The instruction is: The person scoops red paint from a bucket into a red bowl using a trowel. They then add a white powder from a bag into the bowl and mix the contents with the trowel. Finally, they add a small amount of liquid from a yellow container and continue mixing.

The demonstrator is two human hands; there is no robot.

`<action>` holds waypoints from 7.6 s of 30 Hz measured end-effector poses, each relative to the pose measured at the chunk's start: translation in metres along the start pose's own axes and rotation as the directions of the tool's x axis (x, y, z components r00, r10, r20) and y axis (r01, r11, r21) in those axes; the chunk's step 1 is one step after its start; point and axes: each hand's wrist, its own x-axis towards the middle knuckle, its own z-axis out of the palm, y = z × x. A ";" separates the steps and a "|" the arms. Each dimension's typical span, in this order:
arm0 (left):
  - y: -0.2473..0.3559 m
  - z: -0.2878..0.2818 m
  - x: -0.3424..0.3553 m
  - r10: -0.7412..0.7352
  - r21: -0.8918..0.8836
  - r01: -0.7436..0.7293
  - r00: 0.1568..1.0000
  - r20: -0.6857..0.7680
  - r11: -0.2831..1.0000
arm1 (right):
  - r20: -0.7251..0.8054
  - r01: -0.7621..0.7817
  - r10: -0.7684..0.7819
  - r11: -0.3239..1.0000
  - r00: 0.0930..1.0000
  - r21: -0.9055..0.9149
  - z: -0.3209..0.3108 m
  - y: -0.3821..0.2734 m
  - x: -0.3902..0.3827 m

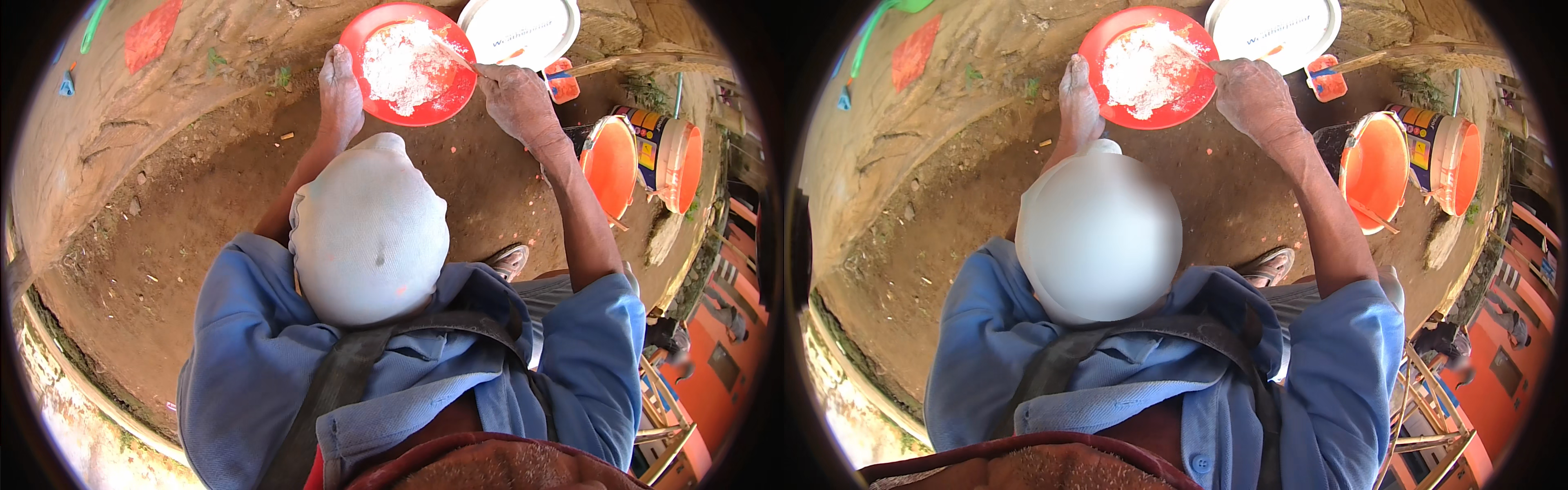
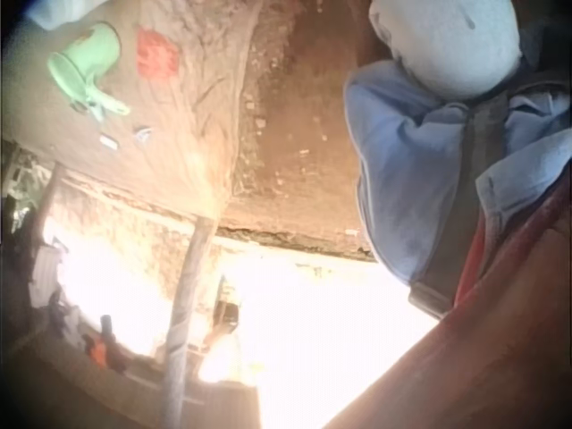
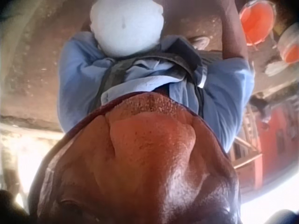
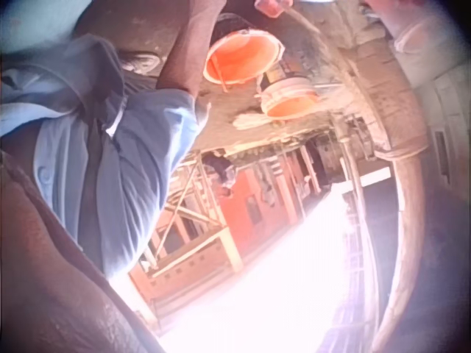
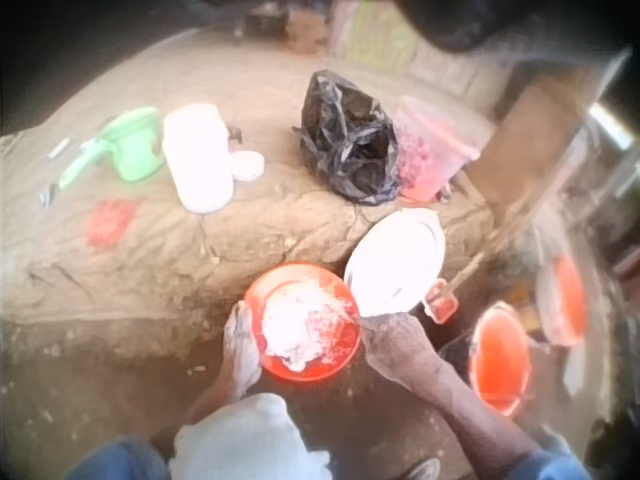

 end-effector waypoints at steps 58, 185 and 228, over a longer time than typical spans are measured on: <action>-0.012 -0.002 0.007 0.152 -0.012 -0.156 0.976 -0.157 0.988 | -0.103 -0.086 0.116 0.963 0.988 0.255 0.063 -0.080 -0.026; -0.014 -0.030 0.011 0.166 0.089 -0.152 0.968 -0.190 0.984 | 0.119 0.097 -0.061 0.941 0.991 -0.323 0.043 -0.067 0.005; -0.008 -0.026 0.007 0.105 0.071 -0.094 0.980 -0.167 0.993 | -0.011 0.195 -0.201 0.961 0.980 -0.198 0.080 -0.050 0.012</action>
